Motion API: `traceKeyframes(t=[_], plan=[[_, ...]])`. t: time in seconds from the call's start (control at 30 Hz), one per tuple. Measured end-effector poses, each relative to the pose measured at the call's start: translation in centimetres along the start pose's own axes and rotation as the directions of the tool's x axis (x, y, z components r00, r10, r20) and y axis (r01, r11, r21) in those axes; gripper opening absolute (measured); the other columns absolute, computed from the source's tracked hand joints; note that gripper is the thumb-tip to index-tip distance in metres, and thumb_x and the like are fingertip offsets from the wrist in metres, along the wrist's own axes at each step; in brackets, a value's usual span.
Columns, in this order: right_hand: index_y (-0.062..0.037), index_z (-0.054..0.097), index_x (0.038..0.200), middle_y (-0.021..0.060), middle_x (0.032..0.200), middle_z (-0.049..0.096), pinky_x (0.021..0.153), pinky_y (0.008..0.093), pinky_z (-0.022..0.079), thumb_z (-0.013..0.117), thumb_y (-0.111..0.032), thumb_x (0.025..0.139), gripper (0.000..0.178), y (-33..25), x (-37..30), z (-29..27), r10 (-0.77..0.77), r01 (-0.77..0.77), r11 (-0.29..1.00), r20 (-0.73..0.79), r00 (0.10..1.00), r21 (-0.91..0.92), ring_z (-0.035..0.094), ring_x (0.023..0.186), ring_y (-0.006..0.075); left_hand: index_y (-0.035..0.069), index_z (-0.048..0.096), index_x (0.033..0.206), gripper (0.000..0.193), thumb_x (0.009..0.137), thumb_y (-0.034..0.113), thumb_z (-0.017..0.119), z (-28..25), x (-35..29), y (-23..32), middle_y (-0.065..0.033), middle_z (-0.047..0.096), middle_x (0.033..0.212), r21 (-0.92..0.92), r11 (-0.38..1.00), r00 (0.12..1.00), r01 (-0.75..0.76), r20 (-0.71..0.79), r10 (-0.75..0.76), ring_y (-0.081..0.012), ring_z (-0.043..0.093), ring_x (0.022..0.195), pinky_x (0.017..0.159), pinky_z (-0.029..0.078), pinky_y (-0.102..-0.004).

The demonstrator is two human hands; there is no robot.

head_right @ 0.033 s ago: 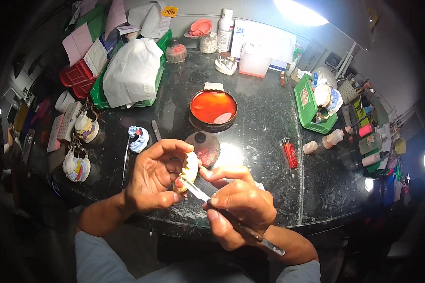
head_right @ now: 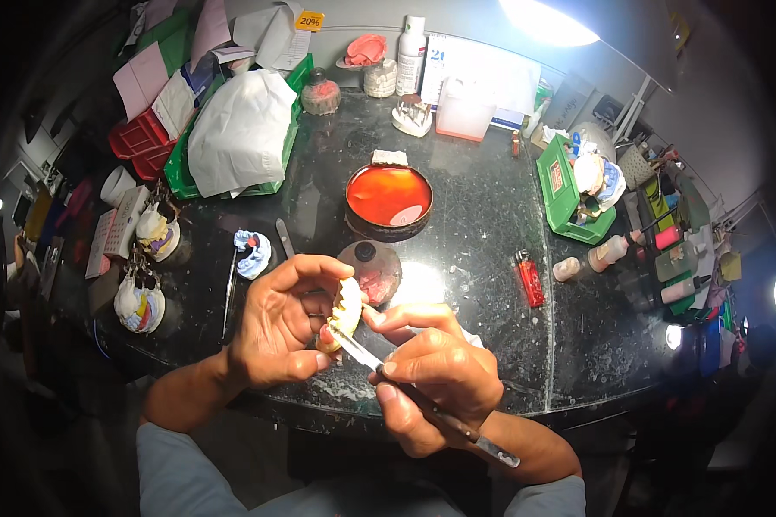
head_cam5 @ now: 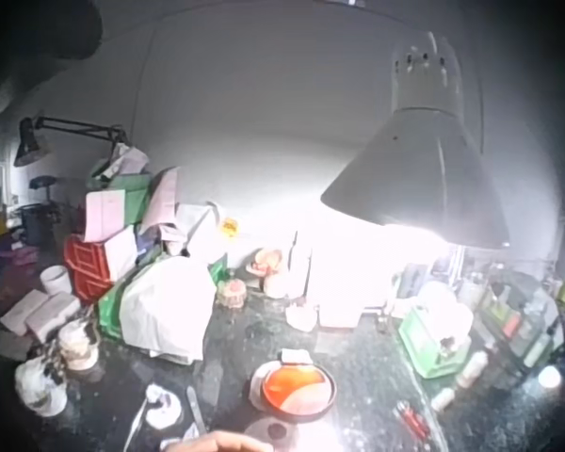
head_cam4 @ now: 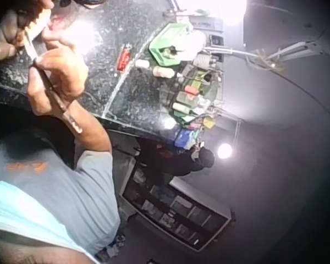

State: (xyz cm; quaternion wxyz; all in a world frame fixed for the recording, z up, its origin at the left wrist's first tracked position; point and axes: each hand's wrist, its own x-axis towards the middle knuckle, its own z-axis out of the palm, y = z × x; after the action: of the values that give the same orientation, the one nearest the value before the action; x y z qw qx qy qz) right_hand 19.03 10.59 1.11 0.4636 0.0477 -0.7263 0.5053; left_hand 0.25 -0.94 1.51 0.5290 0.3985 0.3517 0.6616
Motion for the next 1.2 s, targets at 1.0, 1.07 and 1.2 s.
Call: traceKeyframes(t=[1.0,1.07,1.2], plan=[[0.001,0.062,0.094,0.0112,0.075,0.067,0.095,0.0526,0.055,0.066,0.005,0.073,0.022,0.0,0.7,-0.7,-0.045,0.045,0.998,0.009,0.999,-0.053,0.064,0.096,0.0328,-0.005,0.042,0.137,0.073,0.071,-0.007,0.073,-0.1,-0.1,-0.1,-0.0112,0.056,0.119,0.2,0.975,0.994,-0.094,-0.04,0.104,-0.0165,0.062,0.109,0.094,0.055,-0.0307],[0.0,0.061,0.095,0.0096,0.073,0.067,0.093,0.0486,0.051,0.063,0.003,0.076,0.019,0.1,0.5,-0.7,0.03,-0.039,0.996,-0.1,0.994,-0.083,0.06,0.091,0.029,-0.005,0.043,0.136,0.073,0.07,-0.007,0.075,0.0,0.0,-0.1,-0.0099,0.054,0.118,0.275,0.952,0.988,-0.132,-0.036,0.148,-0.0146,0.061,0.106,0.091,0.056,-0.0296],[-0.0009,0.062,0.092,0.0097,0.071,0.067,0.093,0.0475,0.049,0.064,0.001,0.077,0.015,0.8,0.4,-1.0,0.1,-0.105,0.994,-0.159,0.982,-0.023,0.06,0.094,0.0275,-0.004,0.047,0.131,0.07,0.067,-0.008,0.078,0.2,0.1,-0.2,-0.0083,0.051,0.117,0.459,0.867,0.968,-0.193,-0.055,0.245,-0.0119,0.059,0.101,0.083,0.058,-0.0274]])
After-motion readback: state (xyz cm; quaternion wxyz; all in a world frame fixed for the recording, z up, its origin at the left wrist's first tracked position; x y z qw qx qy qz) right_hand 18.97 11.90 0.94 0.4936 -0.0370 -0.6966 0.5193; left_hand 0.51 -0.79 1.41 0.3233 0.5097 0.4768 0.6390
